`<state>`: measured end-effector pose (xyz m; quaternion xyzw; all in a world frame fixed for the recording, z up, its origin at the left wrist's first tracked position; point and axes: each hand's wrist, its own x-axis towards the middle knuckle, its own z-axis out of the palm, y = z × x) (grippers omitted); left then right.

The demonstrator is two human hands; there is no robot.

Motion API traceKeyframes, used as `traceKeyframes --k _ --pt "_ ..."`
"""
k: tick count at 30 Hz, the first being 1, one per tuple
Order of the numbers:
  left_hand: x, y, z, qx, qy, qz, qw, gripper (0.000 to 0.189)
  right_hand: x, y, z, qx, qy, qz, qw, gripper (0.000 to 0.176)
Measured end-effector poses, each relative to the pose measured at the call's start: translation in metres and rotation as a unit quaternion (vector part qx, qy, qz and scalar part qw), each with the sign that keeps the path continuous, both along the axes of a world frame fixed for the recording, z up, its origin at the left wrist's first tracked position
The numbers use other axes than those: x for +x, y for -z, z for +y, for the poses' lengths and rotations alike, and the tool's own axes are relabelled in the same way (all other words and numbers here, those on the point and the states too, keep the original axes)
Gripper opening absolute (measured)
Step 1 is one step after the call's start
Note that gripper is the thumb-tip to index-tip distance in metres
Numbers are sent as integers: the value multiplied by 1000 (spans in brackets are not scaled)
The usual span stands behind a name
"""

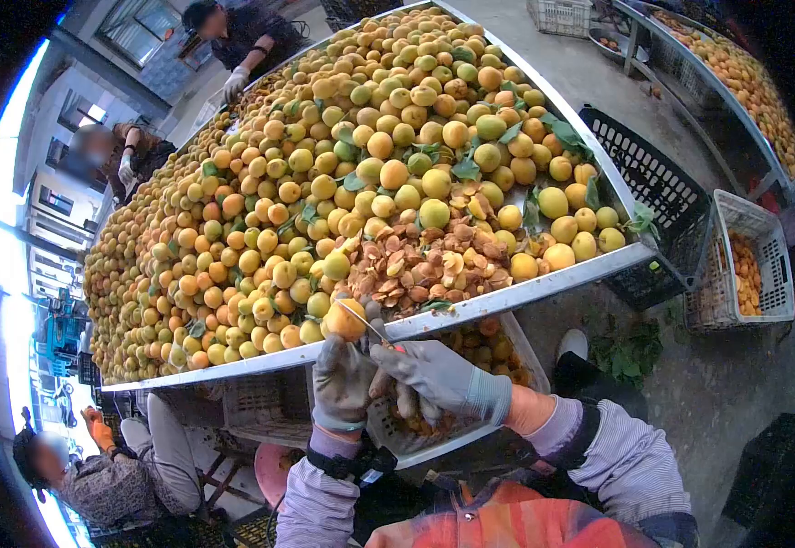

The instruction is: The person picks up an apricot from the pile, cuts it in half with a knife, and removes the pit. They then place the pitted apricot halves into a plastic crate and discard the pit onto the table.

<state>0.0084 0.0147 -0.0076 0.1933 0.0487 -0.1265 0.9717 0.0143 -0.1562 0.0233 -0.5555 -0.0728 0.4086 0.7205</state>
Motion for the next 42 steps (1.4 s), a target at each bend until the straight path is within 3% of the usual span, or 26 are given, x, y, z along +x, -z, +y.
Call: traceKeyframes --k 10,23,29,31,35,37,40,42 --pt "2 -14 -10 97 -22 -30 995 71 -4 1 0 0 -9 26 1000 52" --pt "0 -6 -12 192 -30 -29 980 67 -12 13 10 -15 45 -11 999 51" --pt "-4 -13 -18 258 -22 -52 964 66 -15 17 14 -34 36 24 999 47" --pt "-4 -9 -13 310 5 -76 948 64 -17 48 26 7 125 -139 982 47" --pt "-8 -1 -13 314 17 -44 948 63 -16 43 28 16 200 -235 951 49" --pt "-6 -3 -13 319 14 -52 946 64 -11 6 12 -69 37 16 997 48" --pt "-1 -9 -20 388 -29 -87 917 63 -13 -1 11 -30 73 -9 997 47" --pt "-1 -10 -17 392 -21 -97 915 62 -10 -6 7 -57 41 26 997 43"
